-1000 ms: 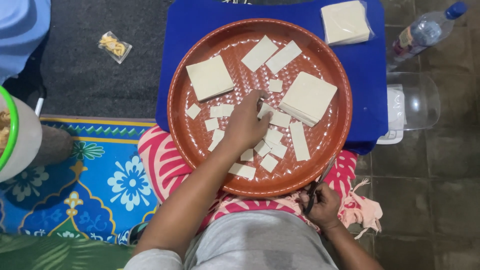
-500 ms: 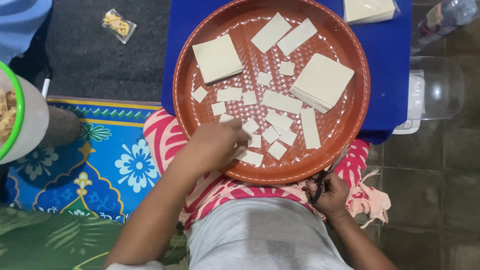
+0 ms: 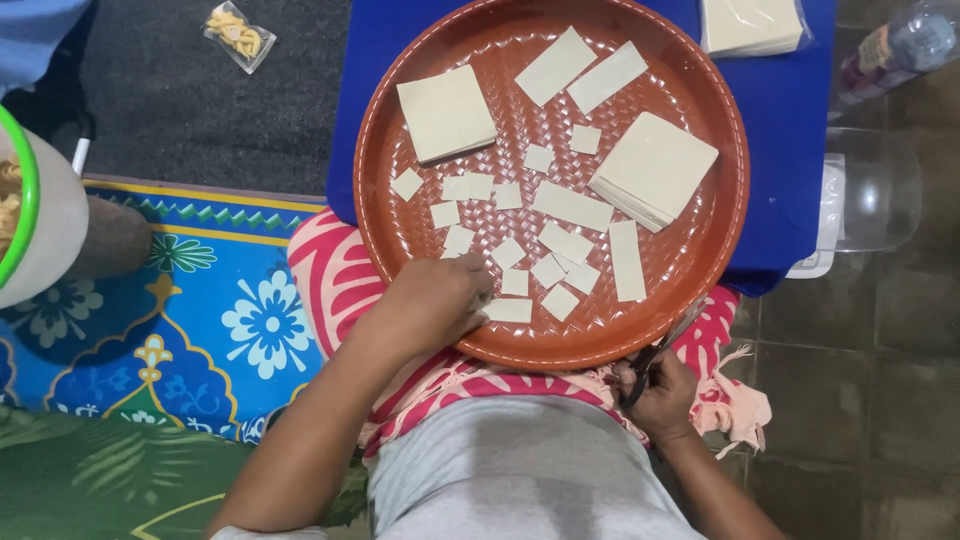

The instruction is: Cutting square dough wrappers into smaller rectangular strips using scissors and arranging them on a large tray.

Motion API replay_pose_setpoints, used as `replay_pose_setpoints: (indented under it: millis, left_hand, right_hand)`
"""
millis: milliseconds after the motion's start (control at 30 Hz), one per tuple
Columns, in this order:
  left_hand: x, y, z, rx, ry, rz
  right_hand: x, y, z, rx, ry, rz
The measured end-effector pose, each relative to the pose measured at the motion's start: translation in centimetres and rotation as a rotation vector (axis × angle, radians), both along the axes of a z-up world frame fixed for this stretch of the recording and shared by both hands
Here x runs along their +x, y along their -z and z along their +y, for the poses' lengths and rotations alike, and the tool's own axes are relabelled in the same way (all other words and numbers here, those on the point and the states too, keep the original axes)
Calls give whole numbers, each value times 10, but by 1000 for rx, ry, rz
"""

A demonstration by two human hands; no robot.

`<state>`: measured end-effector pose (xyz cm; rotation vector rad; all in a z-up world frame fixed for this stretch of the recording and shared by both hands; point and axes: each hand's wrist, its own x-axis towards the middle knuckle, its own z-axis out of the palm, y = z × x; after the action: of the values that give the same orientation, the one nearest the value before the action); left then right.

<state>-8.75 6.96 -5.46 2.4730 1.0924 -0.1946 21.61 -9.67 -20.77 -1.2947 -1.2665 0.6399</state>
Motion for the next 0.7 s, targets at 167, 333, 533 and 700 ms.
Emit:
replay_pose_setpoints:
  millis: [167, 333, 533, 700]
  left_hand:
    - [9, 0, -3, -38, 14, -23]
    - [24, 0, -9, -56, 68, -67]
    - [48, 2, -12, -7, 126, -159]
    - [62, 18, 12, 187, 154, -220]
  right_hand:
    - [-1, -1, 0, -3, 1, -13]
    - [-2, -1, 1, 10, 13, -9]
    - [0, -1, 0, 8, 9, -3]
    - [1, 2, -3, 21, 7, -9]
